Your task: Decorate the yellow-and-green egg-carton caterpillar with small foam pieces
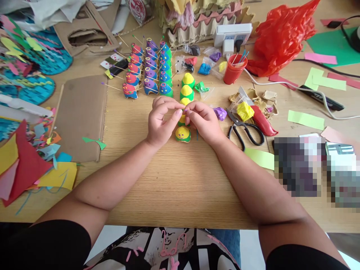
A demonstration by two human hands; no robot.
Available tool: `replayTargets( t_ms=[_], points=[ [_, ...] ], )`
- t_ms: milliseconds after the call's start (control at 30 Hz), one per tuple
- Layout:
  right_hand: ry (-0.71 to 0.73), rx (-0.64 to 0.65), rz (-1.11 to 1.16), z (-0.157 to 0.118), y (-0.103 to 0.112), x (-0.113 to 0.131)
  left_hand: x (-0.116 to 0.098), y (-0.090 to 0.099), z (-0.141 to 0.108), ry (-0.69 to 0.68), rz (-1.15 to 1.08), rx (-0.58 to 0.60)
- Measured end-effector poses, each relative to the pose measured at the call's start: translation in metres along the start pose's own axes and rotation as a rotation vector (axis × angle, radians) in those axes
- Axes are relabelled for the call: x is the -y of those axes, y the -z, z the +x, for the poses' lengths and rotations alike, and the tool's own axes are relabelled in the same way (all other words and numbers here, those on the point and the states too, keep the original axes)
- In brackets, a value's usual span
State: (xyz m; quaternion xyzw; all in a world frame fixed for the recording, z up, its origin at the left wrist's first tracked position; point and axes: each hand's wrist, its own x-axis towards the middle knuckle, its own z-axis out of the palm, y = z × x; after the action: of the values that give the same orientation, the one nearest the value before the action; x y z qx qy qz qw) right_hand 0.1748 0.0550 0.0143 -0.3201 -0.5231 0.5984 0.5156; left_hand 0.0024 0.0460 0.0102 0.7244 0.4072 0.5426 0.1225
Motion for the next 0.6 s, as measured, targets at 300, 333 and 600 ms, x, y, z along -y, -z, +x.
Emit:
replayTargets(
  t_ms=[300,333,600],
  points=[
    [0.007,-0.008,0.027,0.0005,-0.0005,-0.0005,-0.0026,0.0012,-0.0009,-0.070,0.047,-0.025],
    [0.006,-0.008,0.028,0.0005,-0.0007,0.0000,-0.0032,0.0017,-0.0010,-0.055,0.067,-0.009],
    [0.001,-0.019,0.009,0.0010,-0.0003,0.0001,-0.0024,0.0030,-0.0016,0.007,0.115,0.048]
  ],
)
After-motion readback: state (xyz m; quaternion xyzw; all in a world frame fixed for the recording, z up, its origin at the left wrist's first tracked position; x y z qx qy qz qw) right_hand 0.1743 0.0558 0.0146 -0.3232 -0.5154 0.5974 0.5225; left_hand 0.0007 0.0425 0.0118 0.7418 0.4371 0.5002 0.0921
